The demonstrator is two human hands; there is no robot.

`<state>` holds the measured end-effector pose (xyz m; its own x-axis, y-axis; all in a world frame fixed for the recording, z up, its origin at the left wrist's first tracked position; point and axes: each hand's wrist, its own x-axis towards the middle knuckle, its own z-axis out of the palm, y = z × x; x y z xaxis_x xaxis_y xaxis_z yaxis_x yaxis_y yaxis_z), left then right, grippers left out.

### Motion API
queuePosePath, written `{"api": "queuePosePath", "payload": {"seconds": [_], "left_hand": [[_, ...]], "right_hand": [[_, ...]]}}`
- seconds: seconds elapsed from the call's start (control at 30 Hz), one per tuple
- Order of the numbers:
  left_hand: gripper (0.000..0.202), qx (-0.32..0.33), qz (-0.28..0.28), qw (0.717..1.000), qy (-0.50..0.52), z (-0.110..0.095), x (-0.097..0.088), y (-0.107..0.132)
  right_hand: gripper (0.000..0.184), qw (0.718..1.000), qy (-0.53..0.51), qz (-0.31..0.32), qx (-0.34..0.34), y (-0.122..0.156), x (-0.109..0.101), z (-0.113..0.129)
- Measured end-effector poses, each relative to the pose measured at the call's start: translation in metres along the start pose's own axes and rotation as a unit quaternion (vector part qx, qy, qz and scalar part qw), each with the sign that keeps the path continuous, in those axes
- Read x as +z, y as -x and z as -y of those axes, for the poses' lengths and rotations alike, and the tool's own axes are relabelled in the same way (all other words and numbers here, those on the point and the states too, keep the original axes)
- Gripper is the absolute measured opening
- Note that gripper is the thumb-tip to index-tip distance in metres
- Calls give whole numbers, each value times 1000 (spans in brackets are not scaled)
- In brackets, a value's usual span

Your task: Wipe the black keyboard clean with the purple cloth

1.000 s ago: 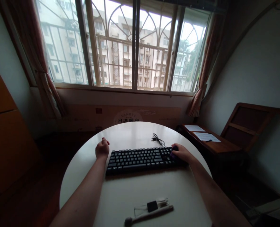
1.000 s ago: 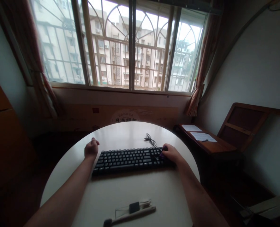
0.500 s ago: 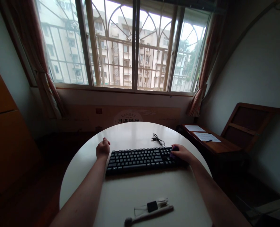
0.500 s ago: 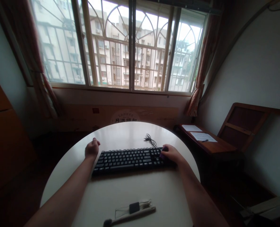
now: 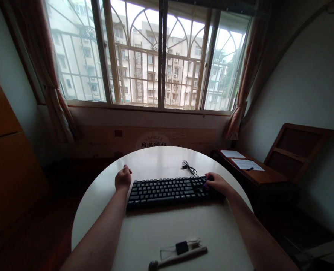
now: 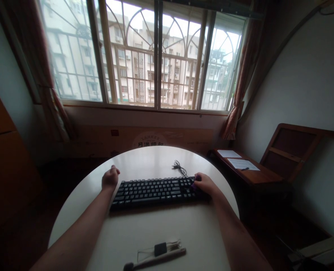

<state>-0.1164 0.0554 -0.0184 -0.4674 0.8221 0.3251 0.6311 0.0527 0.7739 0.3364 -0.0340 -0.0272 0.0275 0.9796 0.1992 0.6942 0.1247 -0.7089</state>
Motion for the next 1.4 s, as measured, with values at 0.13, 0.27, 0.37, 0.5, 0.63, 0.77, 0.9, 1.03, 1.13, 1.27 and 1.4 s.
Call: {"api": "queuePosePath", "payload": {"seconds": [0.13, 0.27, 0.37, 0.5, 0.63, 0.77, 0.9, 1.03, 1.13, 1.27, 1.4], "left_hand": [[53, -2, 3, 1000, 8, 2, 1, -1], [52, -5, 3, 1000, 18, 2, 2, -1], [51, -4, 2, 1000, 17, 2, 1, -1], [51, -1, 6, 1000, 10, 2, 1, -1], [51, -3, 9, 1000, 9, 2, 2, 0], [49, 2, 15, 1000, 4, 1, 3, 0], [49, 8, 18, 1000, -4, -1, 3, 1], [47, 9, 21, 1000, -8, -3, 1, 2], [44, 14, 31, 999, -15, -5, 0, 4], [43, 23, 39, 999, -24, -4, 1, 4], [44, 22, 42, 999, -27, -2, 3, 2]], "right_hand": [[15, 1000, -1, -1, 4, 0, 0, -1], [17, 1000, -7, 0, 3, 1, 0, -1], [17, 1000, -6, -2, 1, 0, 0, -2], [18, 1000, -9, -3, -3, 1, 1, -2], [12, 1000, -7, 2, -18, 3, 1, 1], [10, 1000, 6, 1, -29, 3, 0, 3], [10, 1000, 10, -3, -29, 3, 0, 3], [10, 1000, 9, -3, -28, 4, 0, 3], [10, 1000, 7, -1, -25, 4, 0, 4], [10, 1000, 1, 4, -20, 5, 0, 5], [10, 1000, 0, 9, -21, 5, -1, 5]]}}
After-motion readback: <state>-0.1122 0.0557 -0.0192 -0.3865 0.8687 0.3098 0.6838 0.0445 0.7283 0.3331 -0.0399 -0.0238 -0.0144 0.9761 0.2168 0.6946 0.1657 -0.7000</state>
